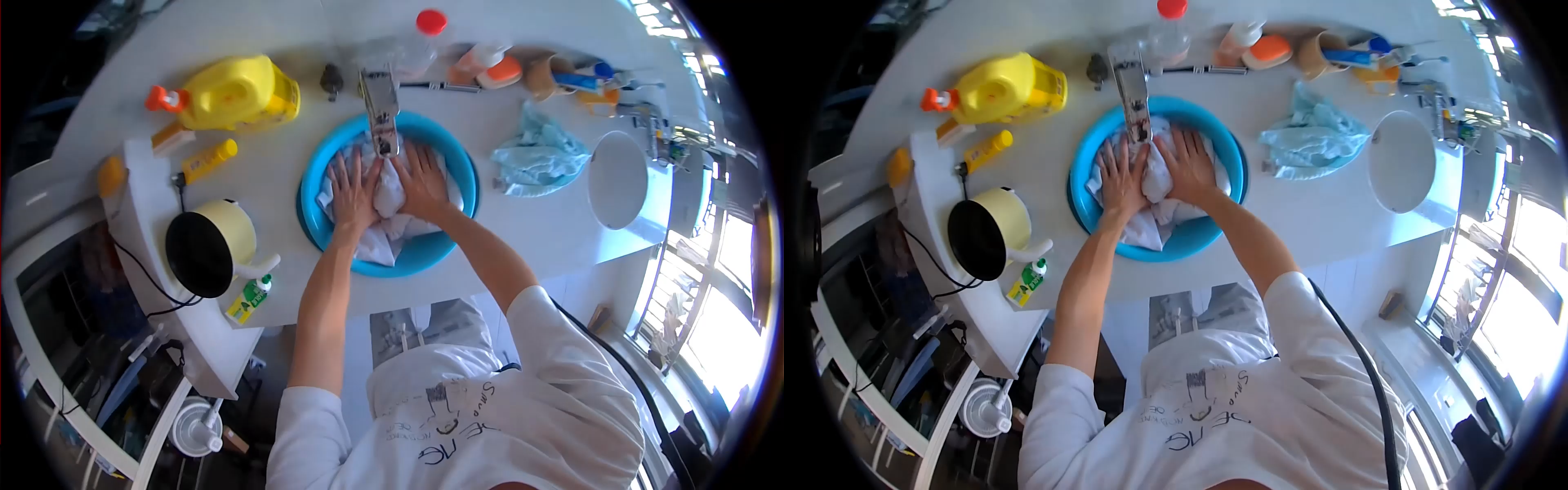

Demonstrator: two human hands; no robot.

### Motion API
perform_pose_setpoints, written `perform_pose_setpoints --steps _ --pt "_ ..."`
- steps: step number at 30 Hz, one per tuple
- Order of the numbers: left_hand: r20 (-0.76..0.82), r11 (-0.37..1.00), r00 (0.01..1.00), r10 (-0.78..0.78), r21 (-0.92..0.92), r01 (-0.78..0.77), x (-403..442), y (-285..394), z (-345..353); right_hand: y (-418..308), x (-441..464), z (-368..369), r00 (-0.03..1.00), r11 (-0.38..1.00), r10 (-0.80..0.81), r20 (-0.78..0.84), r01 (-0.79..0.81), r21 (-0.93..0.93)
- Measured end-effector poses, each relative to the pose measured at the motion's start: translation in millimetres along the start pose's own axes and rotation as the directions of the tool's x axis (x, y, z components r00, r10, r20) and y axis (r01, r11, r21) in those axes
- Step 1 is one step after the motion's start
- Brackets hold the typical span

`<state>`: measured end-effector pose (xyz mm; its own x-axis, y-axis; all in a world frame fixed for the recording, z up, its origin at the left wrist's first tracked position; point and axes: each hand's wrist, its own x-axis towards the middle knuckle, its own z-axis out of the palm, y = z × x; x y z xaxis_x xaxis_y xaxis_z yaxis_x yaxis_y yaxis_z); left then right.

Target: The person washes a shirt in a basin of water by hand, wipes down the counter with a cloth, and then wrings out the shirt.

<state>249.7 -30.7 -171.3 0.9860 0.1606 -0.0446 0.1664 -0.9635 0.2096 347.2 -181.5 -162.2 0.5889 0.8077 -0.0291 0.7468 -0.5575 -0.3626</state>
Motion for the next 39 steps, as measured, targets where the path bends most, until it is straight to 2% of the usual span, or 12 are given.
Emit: perform_pose_setpoints --steps 5,11,13,16,23,25,27,28,30,32,34,39 --pt "-0.145 0.988 0.988 0.057 -0.135 -0.077 1.0 -18.9 37.3 20.8 7.0 40.1 0.997 0.997 -0.070 -0.044 0.071 0.027" --pt "0.236 0.941 0.965 -0.115 -0.284 0.181 -3.9 -28.3 82.6 27.1 20.0 56.3 0.998 0.989 0.007 -0.066 0.002 0.148" --pt "0.374 0.700 0.897 -0.236 -0.574 0.424 4.5 -33.3 96.2 31.2 20.5 66.9 0.992 0.949 0.080 -0.102 -0.045 0.311" --pt "0.435 0.951 0.898 -0.068 -0.244 0.190 22.5 -28.0 36.3 45.6 18.8 86.6 0.992 0.991 -0.098 -0.081 0.105 0.085" --pt "0.458 0.944 0.862 -0.216 -0.127 0.304 24.4 -38.5 69.5 64.1 31.9 116.7 0.924 0.979 -0.068 0.377 0.134 -0.151" --pt "0.786 0.798 0.591 -0.180 -0.234 0.555 29.4 -42.2 79.4 67.1 31.2 122.2 0.899 0.991 -0.065 0.433 0.108 -0.077" --pt "0.762 0.946 0.641 -0.088 -0.138 0.293 33.3 -38.0 62.7 66.1 30.8 126.3 0.745 0.985 0.039 0.666 0.082 -0.149" --pt "0.746 1.000 0.666 0.016 -0.023 0.002 41.5 -36.6 48.9 61.6 32.7 118.1 0.756 0.985 0.037 0.653 0.084 -0.154" --pt "0.751 1.000 0.660 0.015 -0.021 0.001 52.3 -32.5 29.6 49.3 27.2 91.0 0.968 0.996 0.077 0.237 -0.065 -0.059" --pt "0.758 1.000 0.652 0.006 -0.015 0.008 46.1 -29.2 16.4 36.0 31.3 52.9 0.952 0.996 -0.014 0.305 0.041 -0.083" --pt "0.336 0.991 0.942 0.005 -0.129 0.041 28.8 -24.6 3.4 31.6 33.8 30.4 0.927 0.983 -0.097 0.363 0.146 -0.109" --pt "0.162 0.994 0.987 0.017 -0.113 0.002 4.1 -12.5 -31.4 13.6 13.4 -5.6 0.988 0.986 -0.125 -0.092 0.134 0.096"
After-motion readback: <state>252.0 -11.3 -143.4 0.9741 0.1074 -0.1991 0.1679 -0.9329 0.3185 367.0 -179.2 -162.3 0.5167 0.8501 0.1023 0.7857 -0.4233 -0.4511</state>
